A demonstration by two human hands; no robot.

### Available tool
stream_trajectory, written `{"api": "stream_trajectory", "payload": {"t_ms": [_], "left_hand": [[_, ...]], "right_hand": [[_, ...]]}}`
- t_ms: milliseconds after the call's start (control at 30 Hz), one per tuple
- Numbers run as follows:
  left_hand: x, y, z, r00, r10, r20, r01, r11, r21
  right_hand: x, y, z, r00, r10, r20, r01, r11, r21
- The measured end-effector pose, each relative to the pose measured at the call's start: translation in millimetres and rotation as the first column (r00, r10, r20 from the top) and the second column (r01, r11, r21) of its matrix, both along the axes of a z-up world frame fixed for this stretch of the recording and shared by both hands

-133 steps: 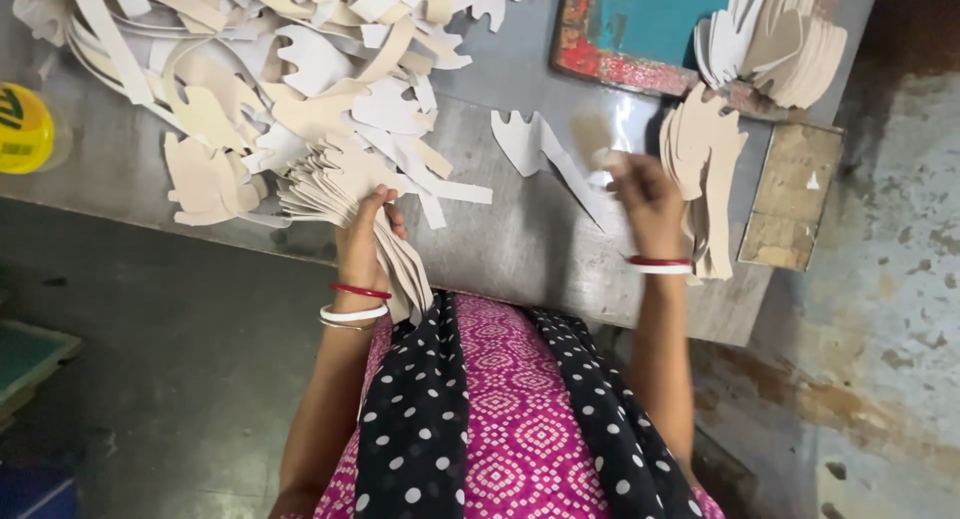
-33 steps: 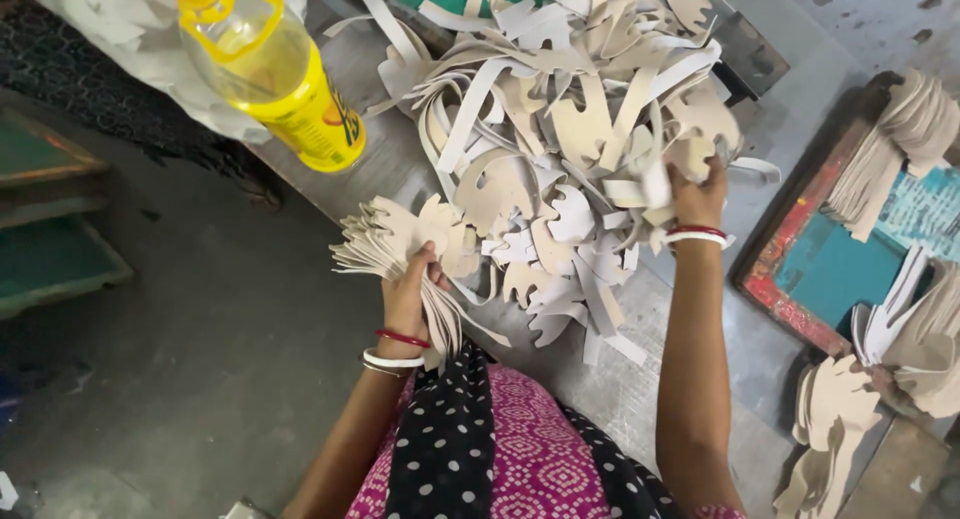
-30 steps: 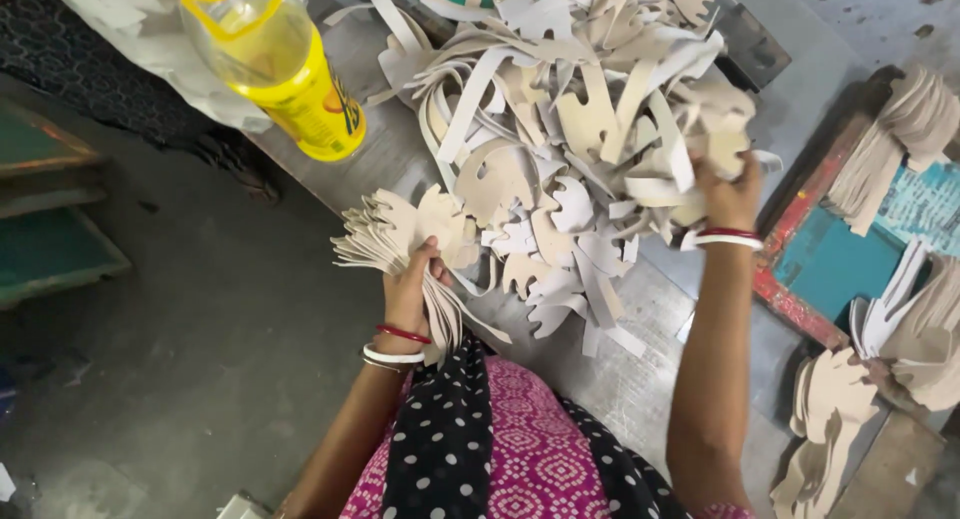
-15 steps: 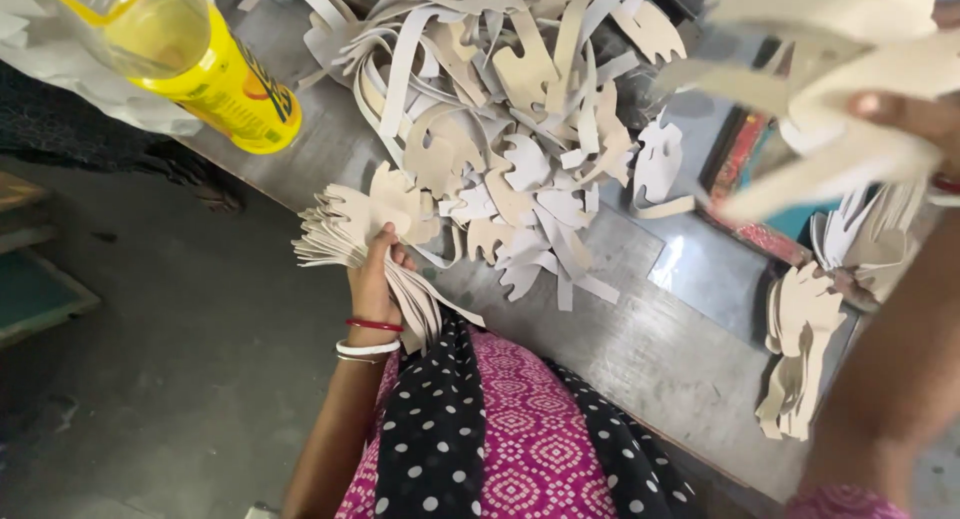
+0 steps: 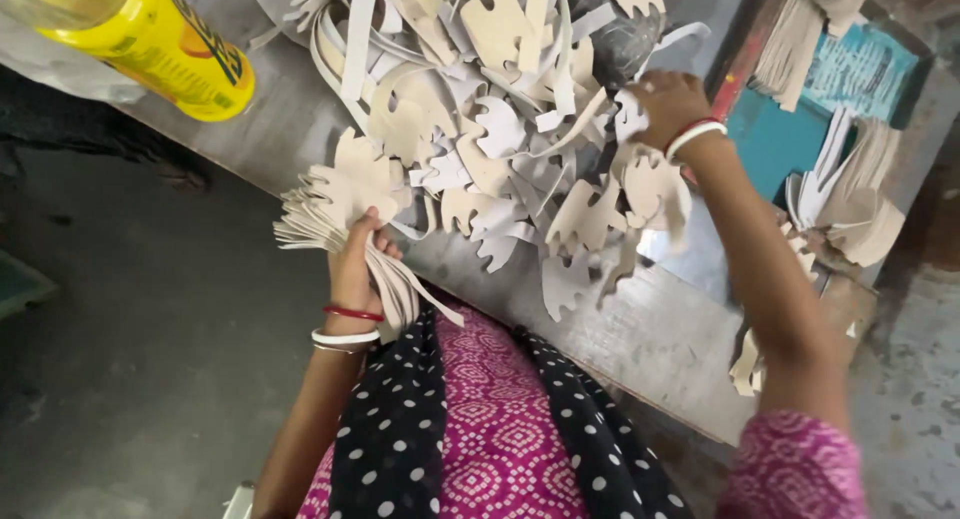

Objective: The person sorts a large pile of white, hand-shaped craft materials on a metal table. They pick up the items, separate them into smaller stacks, and arrange them neatly on the surface. The person also briefly handles a plastic bag and a yellow bottle during the process.

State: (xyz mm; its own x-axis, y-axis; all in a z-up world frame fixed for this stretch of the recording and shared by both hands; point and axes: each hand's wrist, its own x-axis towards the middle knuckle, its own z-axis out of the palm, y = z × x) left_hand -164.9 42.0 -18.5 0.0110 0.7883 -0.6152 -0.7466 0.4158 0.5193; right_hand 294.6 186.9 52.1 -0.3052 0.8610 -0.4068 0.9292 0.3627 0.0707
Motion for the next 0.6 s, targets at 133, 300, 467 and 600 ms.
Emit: {"api": "stream_trajectory", "payload": {"t_ms": [133, 300, 467, 600], "left_hand": [[-9, -3, -6, 0.999, 0.04, -0.025, -0.04, 0.999, 0.007], [-10, -10, -9, 0.996, 0.085, -0.021, -0.085, 0.996, 0.005], [-3, -9, -37, 0.971, 0.166, -0.173, -0.177, 0.983, -0.046], [13, -4, -35, 0.971, 0.156, -0.183, -0.149, 0.988, 0.052]], "right_hand": [[13, -31, 33, 0.807, -0.061, -0.588, 0.29, 0.907, 0.304], [10, -107, 15, 0.688, -0.125, -0.715, 0.506, 0.789, 0.349], [-57, -137, -61, 0.681, -0.063, -0.729, 0.479, 0.792, 0.379], [-67, -133, -100, 0.749, 0.053, -0.661, 0.366, 0.798, 0.478]]}}
